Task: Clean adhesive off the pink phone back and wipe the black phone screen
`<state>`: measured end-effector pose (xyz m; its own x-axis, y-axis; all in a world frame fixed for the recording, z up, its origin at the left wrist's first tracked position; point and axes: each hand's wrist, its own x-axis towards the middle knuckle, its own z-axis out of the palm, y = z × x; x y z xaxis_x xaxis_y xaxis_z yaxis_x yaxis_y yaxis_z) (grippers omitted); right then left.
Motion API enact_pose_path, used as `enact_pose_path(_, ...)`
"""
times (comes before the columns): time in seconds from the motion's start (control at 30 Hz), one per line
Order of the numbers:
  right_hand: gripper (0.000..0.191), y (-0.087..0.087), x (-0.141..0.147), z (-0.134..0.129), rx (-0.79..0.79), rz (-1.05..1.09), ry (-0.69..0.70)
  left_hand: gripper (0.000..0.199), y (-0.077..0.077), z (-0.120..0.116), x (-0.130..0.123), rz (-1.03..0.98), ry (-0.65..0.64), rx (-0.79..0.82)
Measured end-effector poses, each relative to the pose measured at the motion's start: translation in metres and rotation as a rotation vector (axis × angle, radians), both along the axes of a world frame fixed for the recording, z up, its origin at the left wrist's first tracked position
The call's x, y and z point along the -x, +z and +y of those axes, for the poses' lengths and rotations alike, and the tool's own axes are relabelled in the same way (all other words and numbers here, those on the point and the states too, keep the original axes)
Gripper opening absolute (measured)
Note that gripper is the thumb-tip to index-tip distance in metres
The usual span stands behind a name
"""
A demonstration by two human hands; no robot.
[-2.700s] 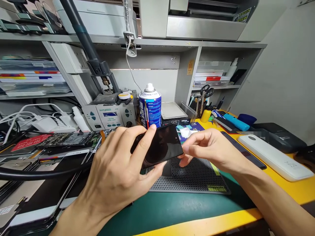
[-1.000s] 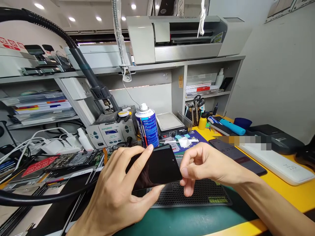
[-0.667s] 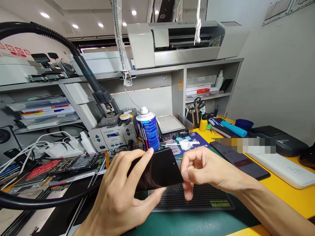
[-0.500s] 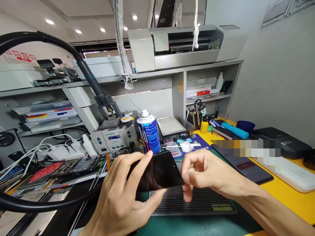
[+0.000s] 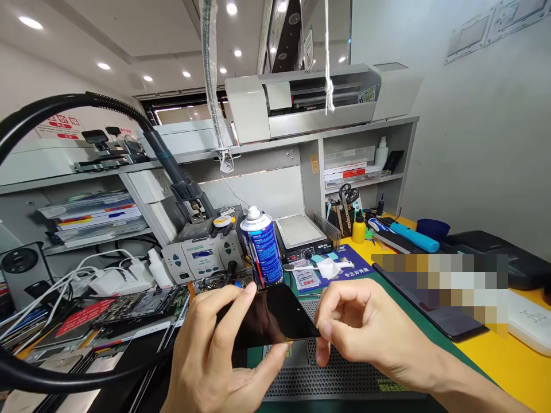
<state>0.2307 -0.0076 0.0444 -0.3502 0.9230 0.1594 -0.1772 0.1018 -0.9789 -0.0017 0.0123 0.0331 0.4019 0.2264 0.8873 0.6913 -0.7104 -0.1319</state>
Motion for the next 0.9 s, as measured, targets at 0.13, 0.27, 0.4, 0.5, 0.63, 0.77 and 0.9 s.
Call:
enact_pose_path(0.13, 0.010, -0.001, 0.002, -0.001, -0.023, -0.004, -0.011, 0.073, 0.001, -0.001, -0.003, -0.026, 0.002, -0.019)
enact_pose_path(0.27, 0.011, 0.002, 0.003, -0.002, -0.023, 0.026, -0.023, 0.071, 0.003, -0.003, -0.006, -0.062, 0.001, -0.028)
enact_pose_path(0.4, 0.011, 0.003, 0.005, -0.002, -0.027, 0.032, -0.059, 0.066, 0.003, -0.002, -0.009, -0.083, 0.007, -0.087)
enact_pose_path(0.5, 0.011, 0.002, 0.007, -0.004, -0.045, 0.023, -0.111, 0.060, 0.003, 0.000, -0.011, -0.088, 0.018, -0.137)
enact_pose_path(0.63, 0.010, 0.000, 0.008, -0.005, -0.058, 0.042, -0.130, 0.057, 0.005, 0.000, -0.013, -0.087, 0.028, -0.164)
enact_pose_path(0.77, 0.010, 0.001, 0.009, -0.005, -0.055, 0.082, -0.130, 0.057, 0.003, -0.001, -0.014, -0.115, 0.045, -0.166)
enact_pose_path(0.9, 0.015, 0.002, 0.010, -0.004, -0.062, 0.116, -0.127, 0.058, 0.000, 0.000, -0.014, -0.123, 0.053, -0.160)
